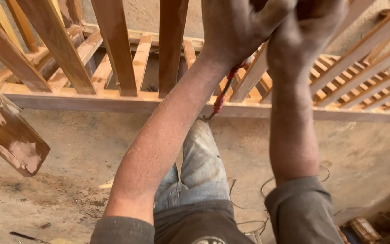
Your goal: The person sands a wooden slatted bench frame with a handheld orbital sander, moving the sander along the rails and slats and repositioning around the frame to smooth different sections of the wood.
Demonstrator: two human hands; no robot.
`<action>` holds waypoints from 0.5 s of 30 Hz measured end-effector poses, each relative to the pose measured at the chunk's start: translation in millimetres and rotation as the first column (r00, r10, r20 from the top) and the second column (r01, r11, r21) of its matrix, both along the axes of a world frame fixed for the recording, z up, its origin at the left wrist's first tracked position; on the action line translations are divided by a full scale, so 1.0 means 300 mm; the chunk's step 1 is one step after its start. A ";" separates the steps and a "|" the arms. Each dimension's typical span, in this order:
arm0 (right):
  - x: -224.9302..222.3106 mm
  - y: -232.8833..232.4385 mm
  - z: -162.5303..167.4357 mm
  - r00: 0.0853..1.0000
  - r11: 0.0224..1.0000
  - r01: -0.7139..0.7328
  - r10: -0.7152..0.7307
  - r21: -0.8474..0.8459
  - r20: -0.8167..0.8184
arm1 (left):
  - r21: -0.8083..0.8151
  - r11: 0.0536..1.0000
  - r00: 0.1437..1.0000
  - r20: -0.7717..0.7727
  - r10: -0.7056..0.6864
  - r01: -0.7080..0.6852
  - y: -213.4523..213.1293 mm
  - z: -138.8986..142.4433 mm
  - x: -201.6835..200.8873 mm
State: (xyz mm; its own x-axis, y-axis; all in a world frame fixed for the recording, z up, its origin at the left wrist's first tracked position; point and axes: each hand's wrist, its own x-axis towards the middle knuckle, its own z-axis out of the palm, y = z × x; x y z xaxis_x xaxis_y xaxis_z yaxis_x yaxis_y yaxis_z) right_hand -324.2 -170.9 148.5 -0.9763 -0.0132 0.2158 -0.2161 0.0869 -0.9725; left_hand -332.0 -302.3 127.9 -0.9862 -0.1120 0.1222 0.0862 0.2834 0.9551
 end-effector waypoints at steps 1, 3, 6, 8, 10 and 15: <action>0.067 -0.012 -0.008 0.999 0.998 0.028 -0.030 0.049 0.037 | -0.011 1.000 0.996 0.093 -0.015 0.016 -0.003 -0.013 0.053; 0.235 -0.036 0.007 0.984 0.972 0.070 -0.104 0.224 0.144 | 0.042 0.999 0.999 -0.035 0.001 0.000 -0.026 -0.019 0.192; 0.395 -0.078 0.048 0.983 0.956 -0.044 -0.011 0.291 0.185 | 0.048 0.997 0.997 -0.042 -0.062 0.064 -0.087 0.041 0.431; 0.503 -0.123 0.120 0.955 0.946 -0.187 0.112 0.265 0.273 | 0.072 0.985 0.985 0.047 -0.163 0.160 -0.159 0.127 0.605; 0.576 -0.154 0.233 0.942 0.838 -0.324 0.242 0.440 0.233 | 0.208 0.959 0.976 0.067 -0.208 0.190 -0.240 0.243 0.764; 0.757 -0.262 0.576 0.874 0.725 -0.485 0.379 0.488 0.305 | 0.105 0.950 0.954 0.022 -0.298 0.294 -0.420 0.563 1.138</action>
State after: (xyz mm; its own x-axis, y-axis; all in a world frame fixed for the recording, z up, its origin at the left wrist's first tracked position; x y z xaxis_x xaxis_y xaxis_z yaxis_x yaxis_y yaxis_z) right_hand -97.1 -249.4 321.3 -0.8544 -0.5038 -0.1275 -0.1962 0.5399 -0.8186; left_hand 9.5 -428.2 296.7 -0.9804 0.1760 0.0880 0.1157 0.1540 0.9813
